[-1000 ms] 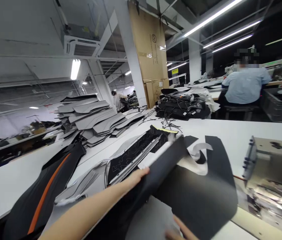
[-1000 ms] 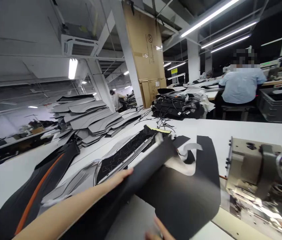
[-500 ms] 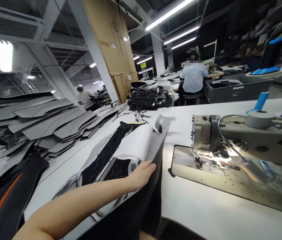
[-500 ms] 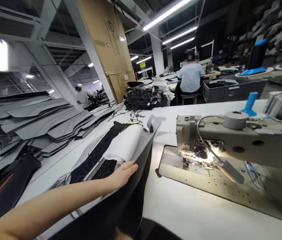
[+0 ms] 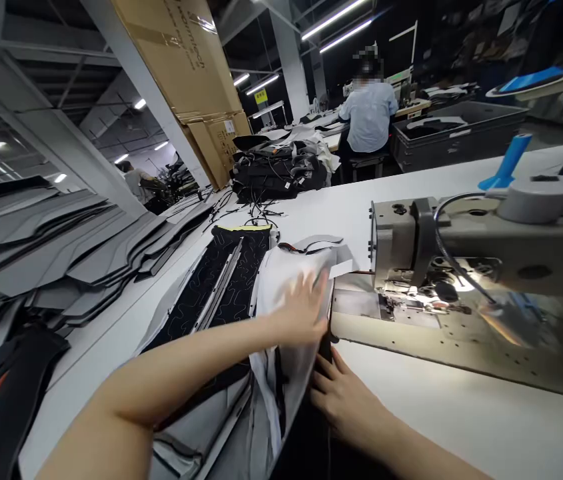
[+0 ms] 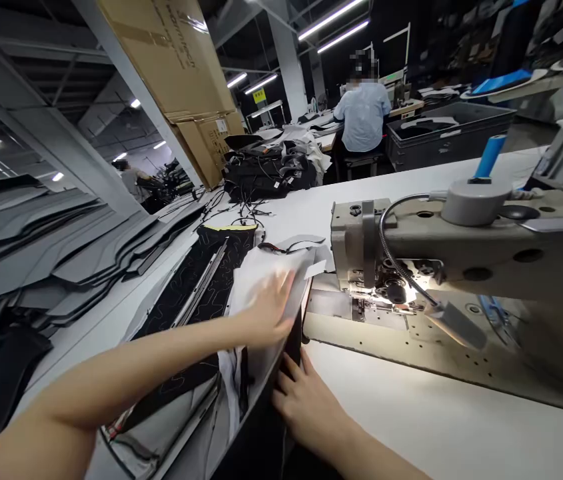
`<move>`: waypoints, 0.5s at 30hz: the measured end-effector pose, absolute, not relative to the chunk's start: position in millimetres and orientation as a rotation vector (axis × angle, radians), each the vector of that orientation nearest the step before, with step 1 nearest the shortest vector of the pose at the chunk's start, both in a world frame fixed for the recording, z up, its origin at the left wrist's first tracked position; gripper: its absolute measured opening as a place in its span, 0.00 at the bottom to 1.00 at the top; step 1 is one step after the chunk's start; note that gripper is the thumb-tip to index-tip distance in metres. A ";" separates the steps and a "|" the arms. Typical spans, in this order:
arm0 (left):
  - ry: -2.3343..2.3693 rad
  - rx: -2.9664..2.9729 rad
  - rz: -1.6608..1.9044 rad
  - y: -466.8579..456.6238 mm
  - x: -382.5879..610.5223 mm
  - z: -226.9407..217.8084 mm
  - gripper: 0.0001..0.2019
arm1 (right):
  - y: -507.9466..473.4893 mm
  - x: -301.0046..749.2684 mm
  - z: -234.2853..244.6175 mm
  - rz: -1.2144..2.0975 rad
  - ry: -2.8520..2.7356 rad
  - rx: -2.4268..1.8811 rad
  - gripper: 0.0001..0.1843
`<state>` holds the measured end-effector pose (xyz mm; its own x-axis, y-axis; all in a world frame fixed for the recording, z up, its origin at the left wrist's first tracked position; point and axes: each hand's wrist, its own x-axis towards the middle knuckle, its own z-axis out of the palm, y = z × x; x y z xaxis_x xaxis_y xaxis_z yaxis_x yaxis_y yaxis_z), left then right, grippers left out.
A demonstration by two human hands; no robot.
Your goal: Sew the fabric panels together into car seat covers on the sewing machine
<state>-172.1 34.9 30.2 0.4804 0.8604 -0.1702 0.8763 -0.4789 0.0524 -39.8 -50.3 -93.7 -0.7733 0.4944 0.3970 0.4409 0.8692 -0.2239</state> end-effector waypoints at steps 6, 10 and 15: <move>1.970 2.503 -0.619 109.4 -227.7 10.4 0.33 | -78.0 -20.5 -106.0 -0.398 -2.310 -0.652 0.15; 1.920 2.524 -0.666 74.5 -242.4 -0.4 0.33 | -73.4 -8.3 -101.3 -0.356 -2.331 -0.676 0.16; 1.463 2.868 -0.467 33.2 -210.0 -15.7 0.33 | -69.2 -19.5 -103.5 -0.203 -2.342 -0.737 0.20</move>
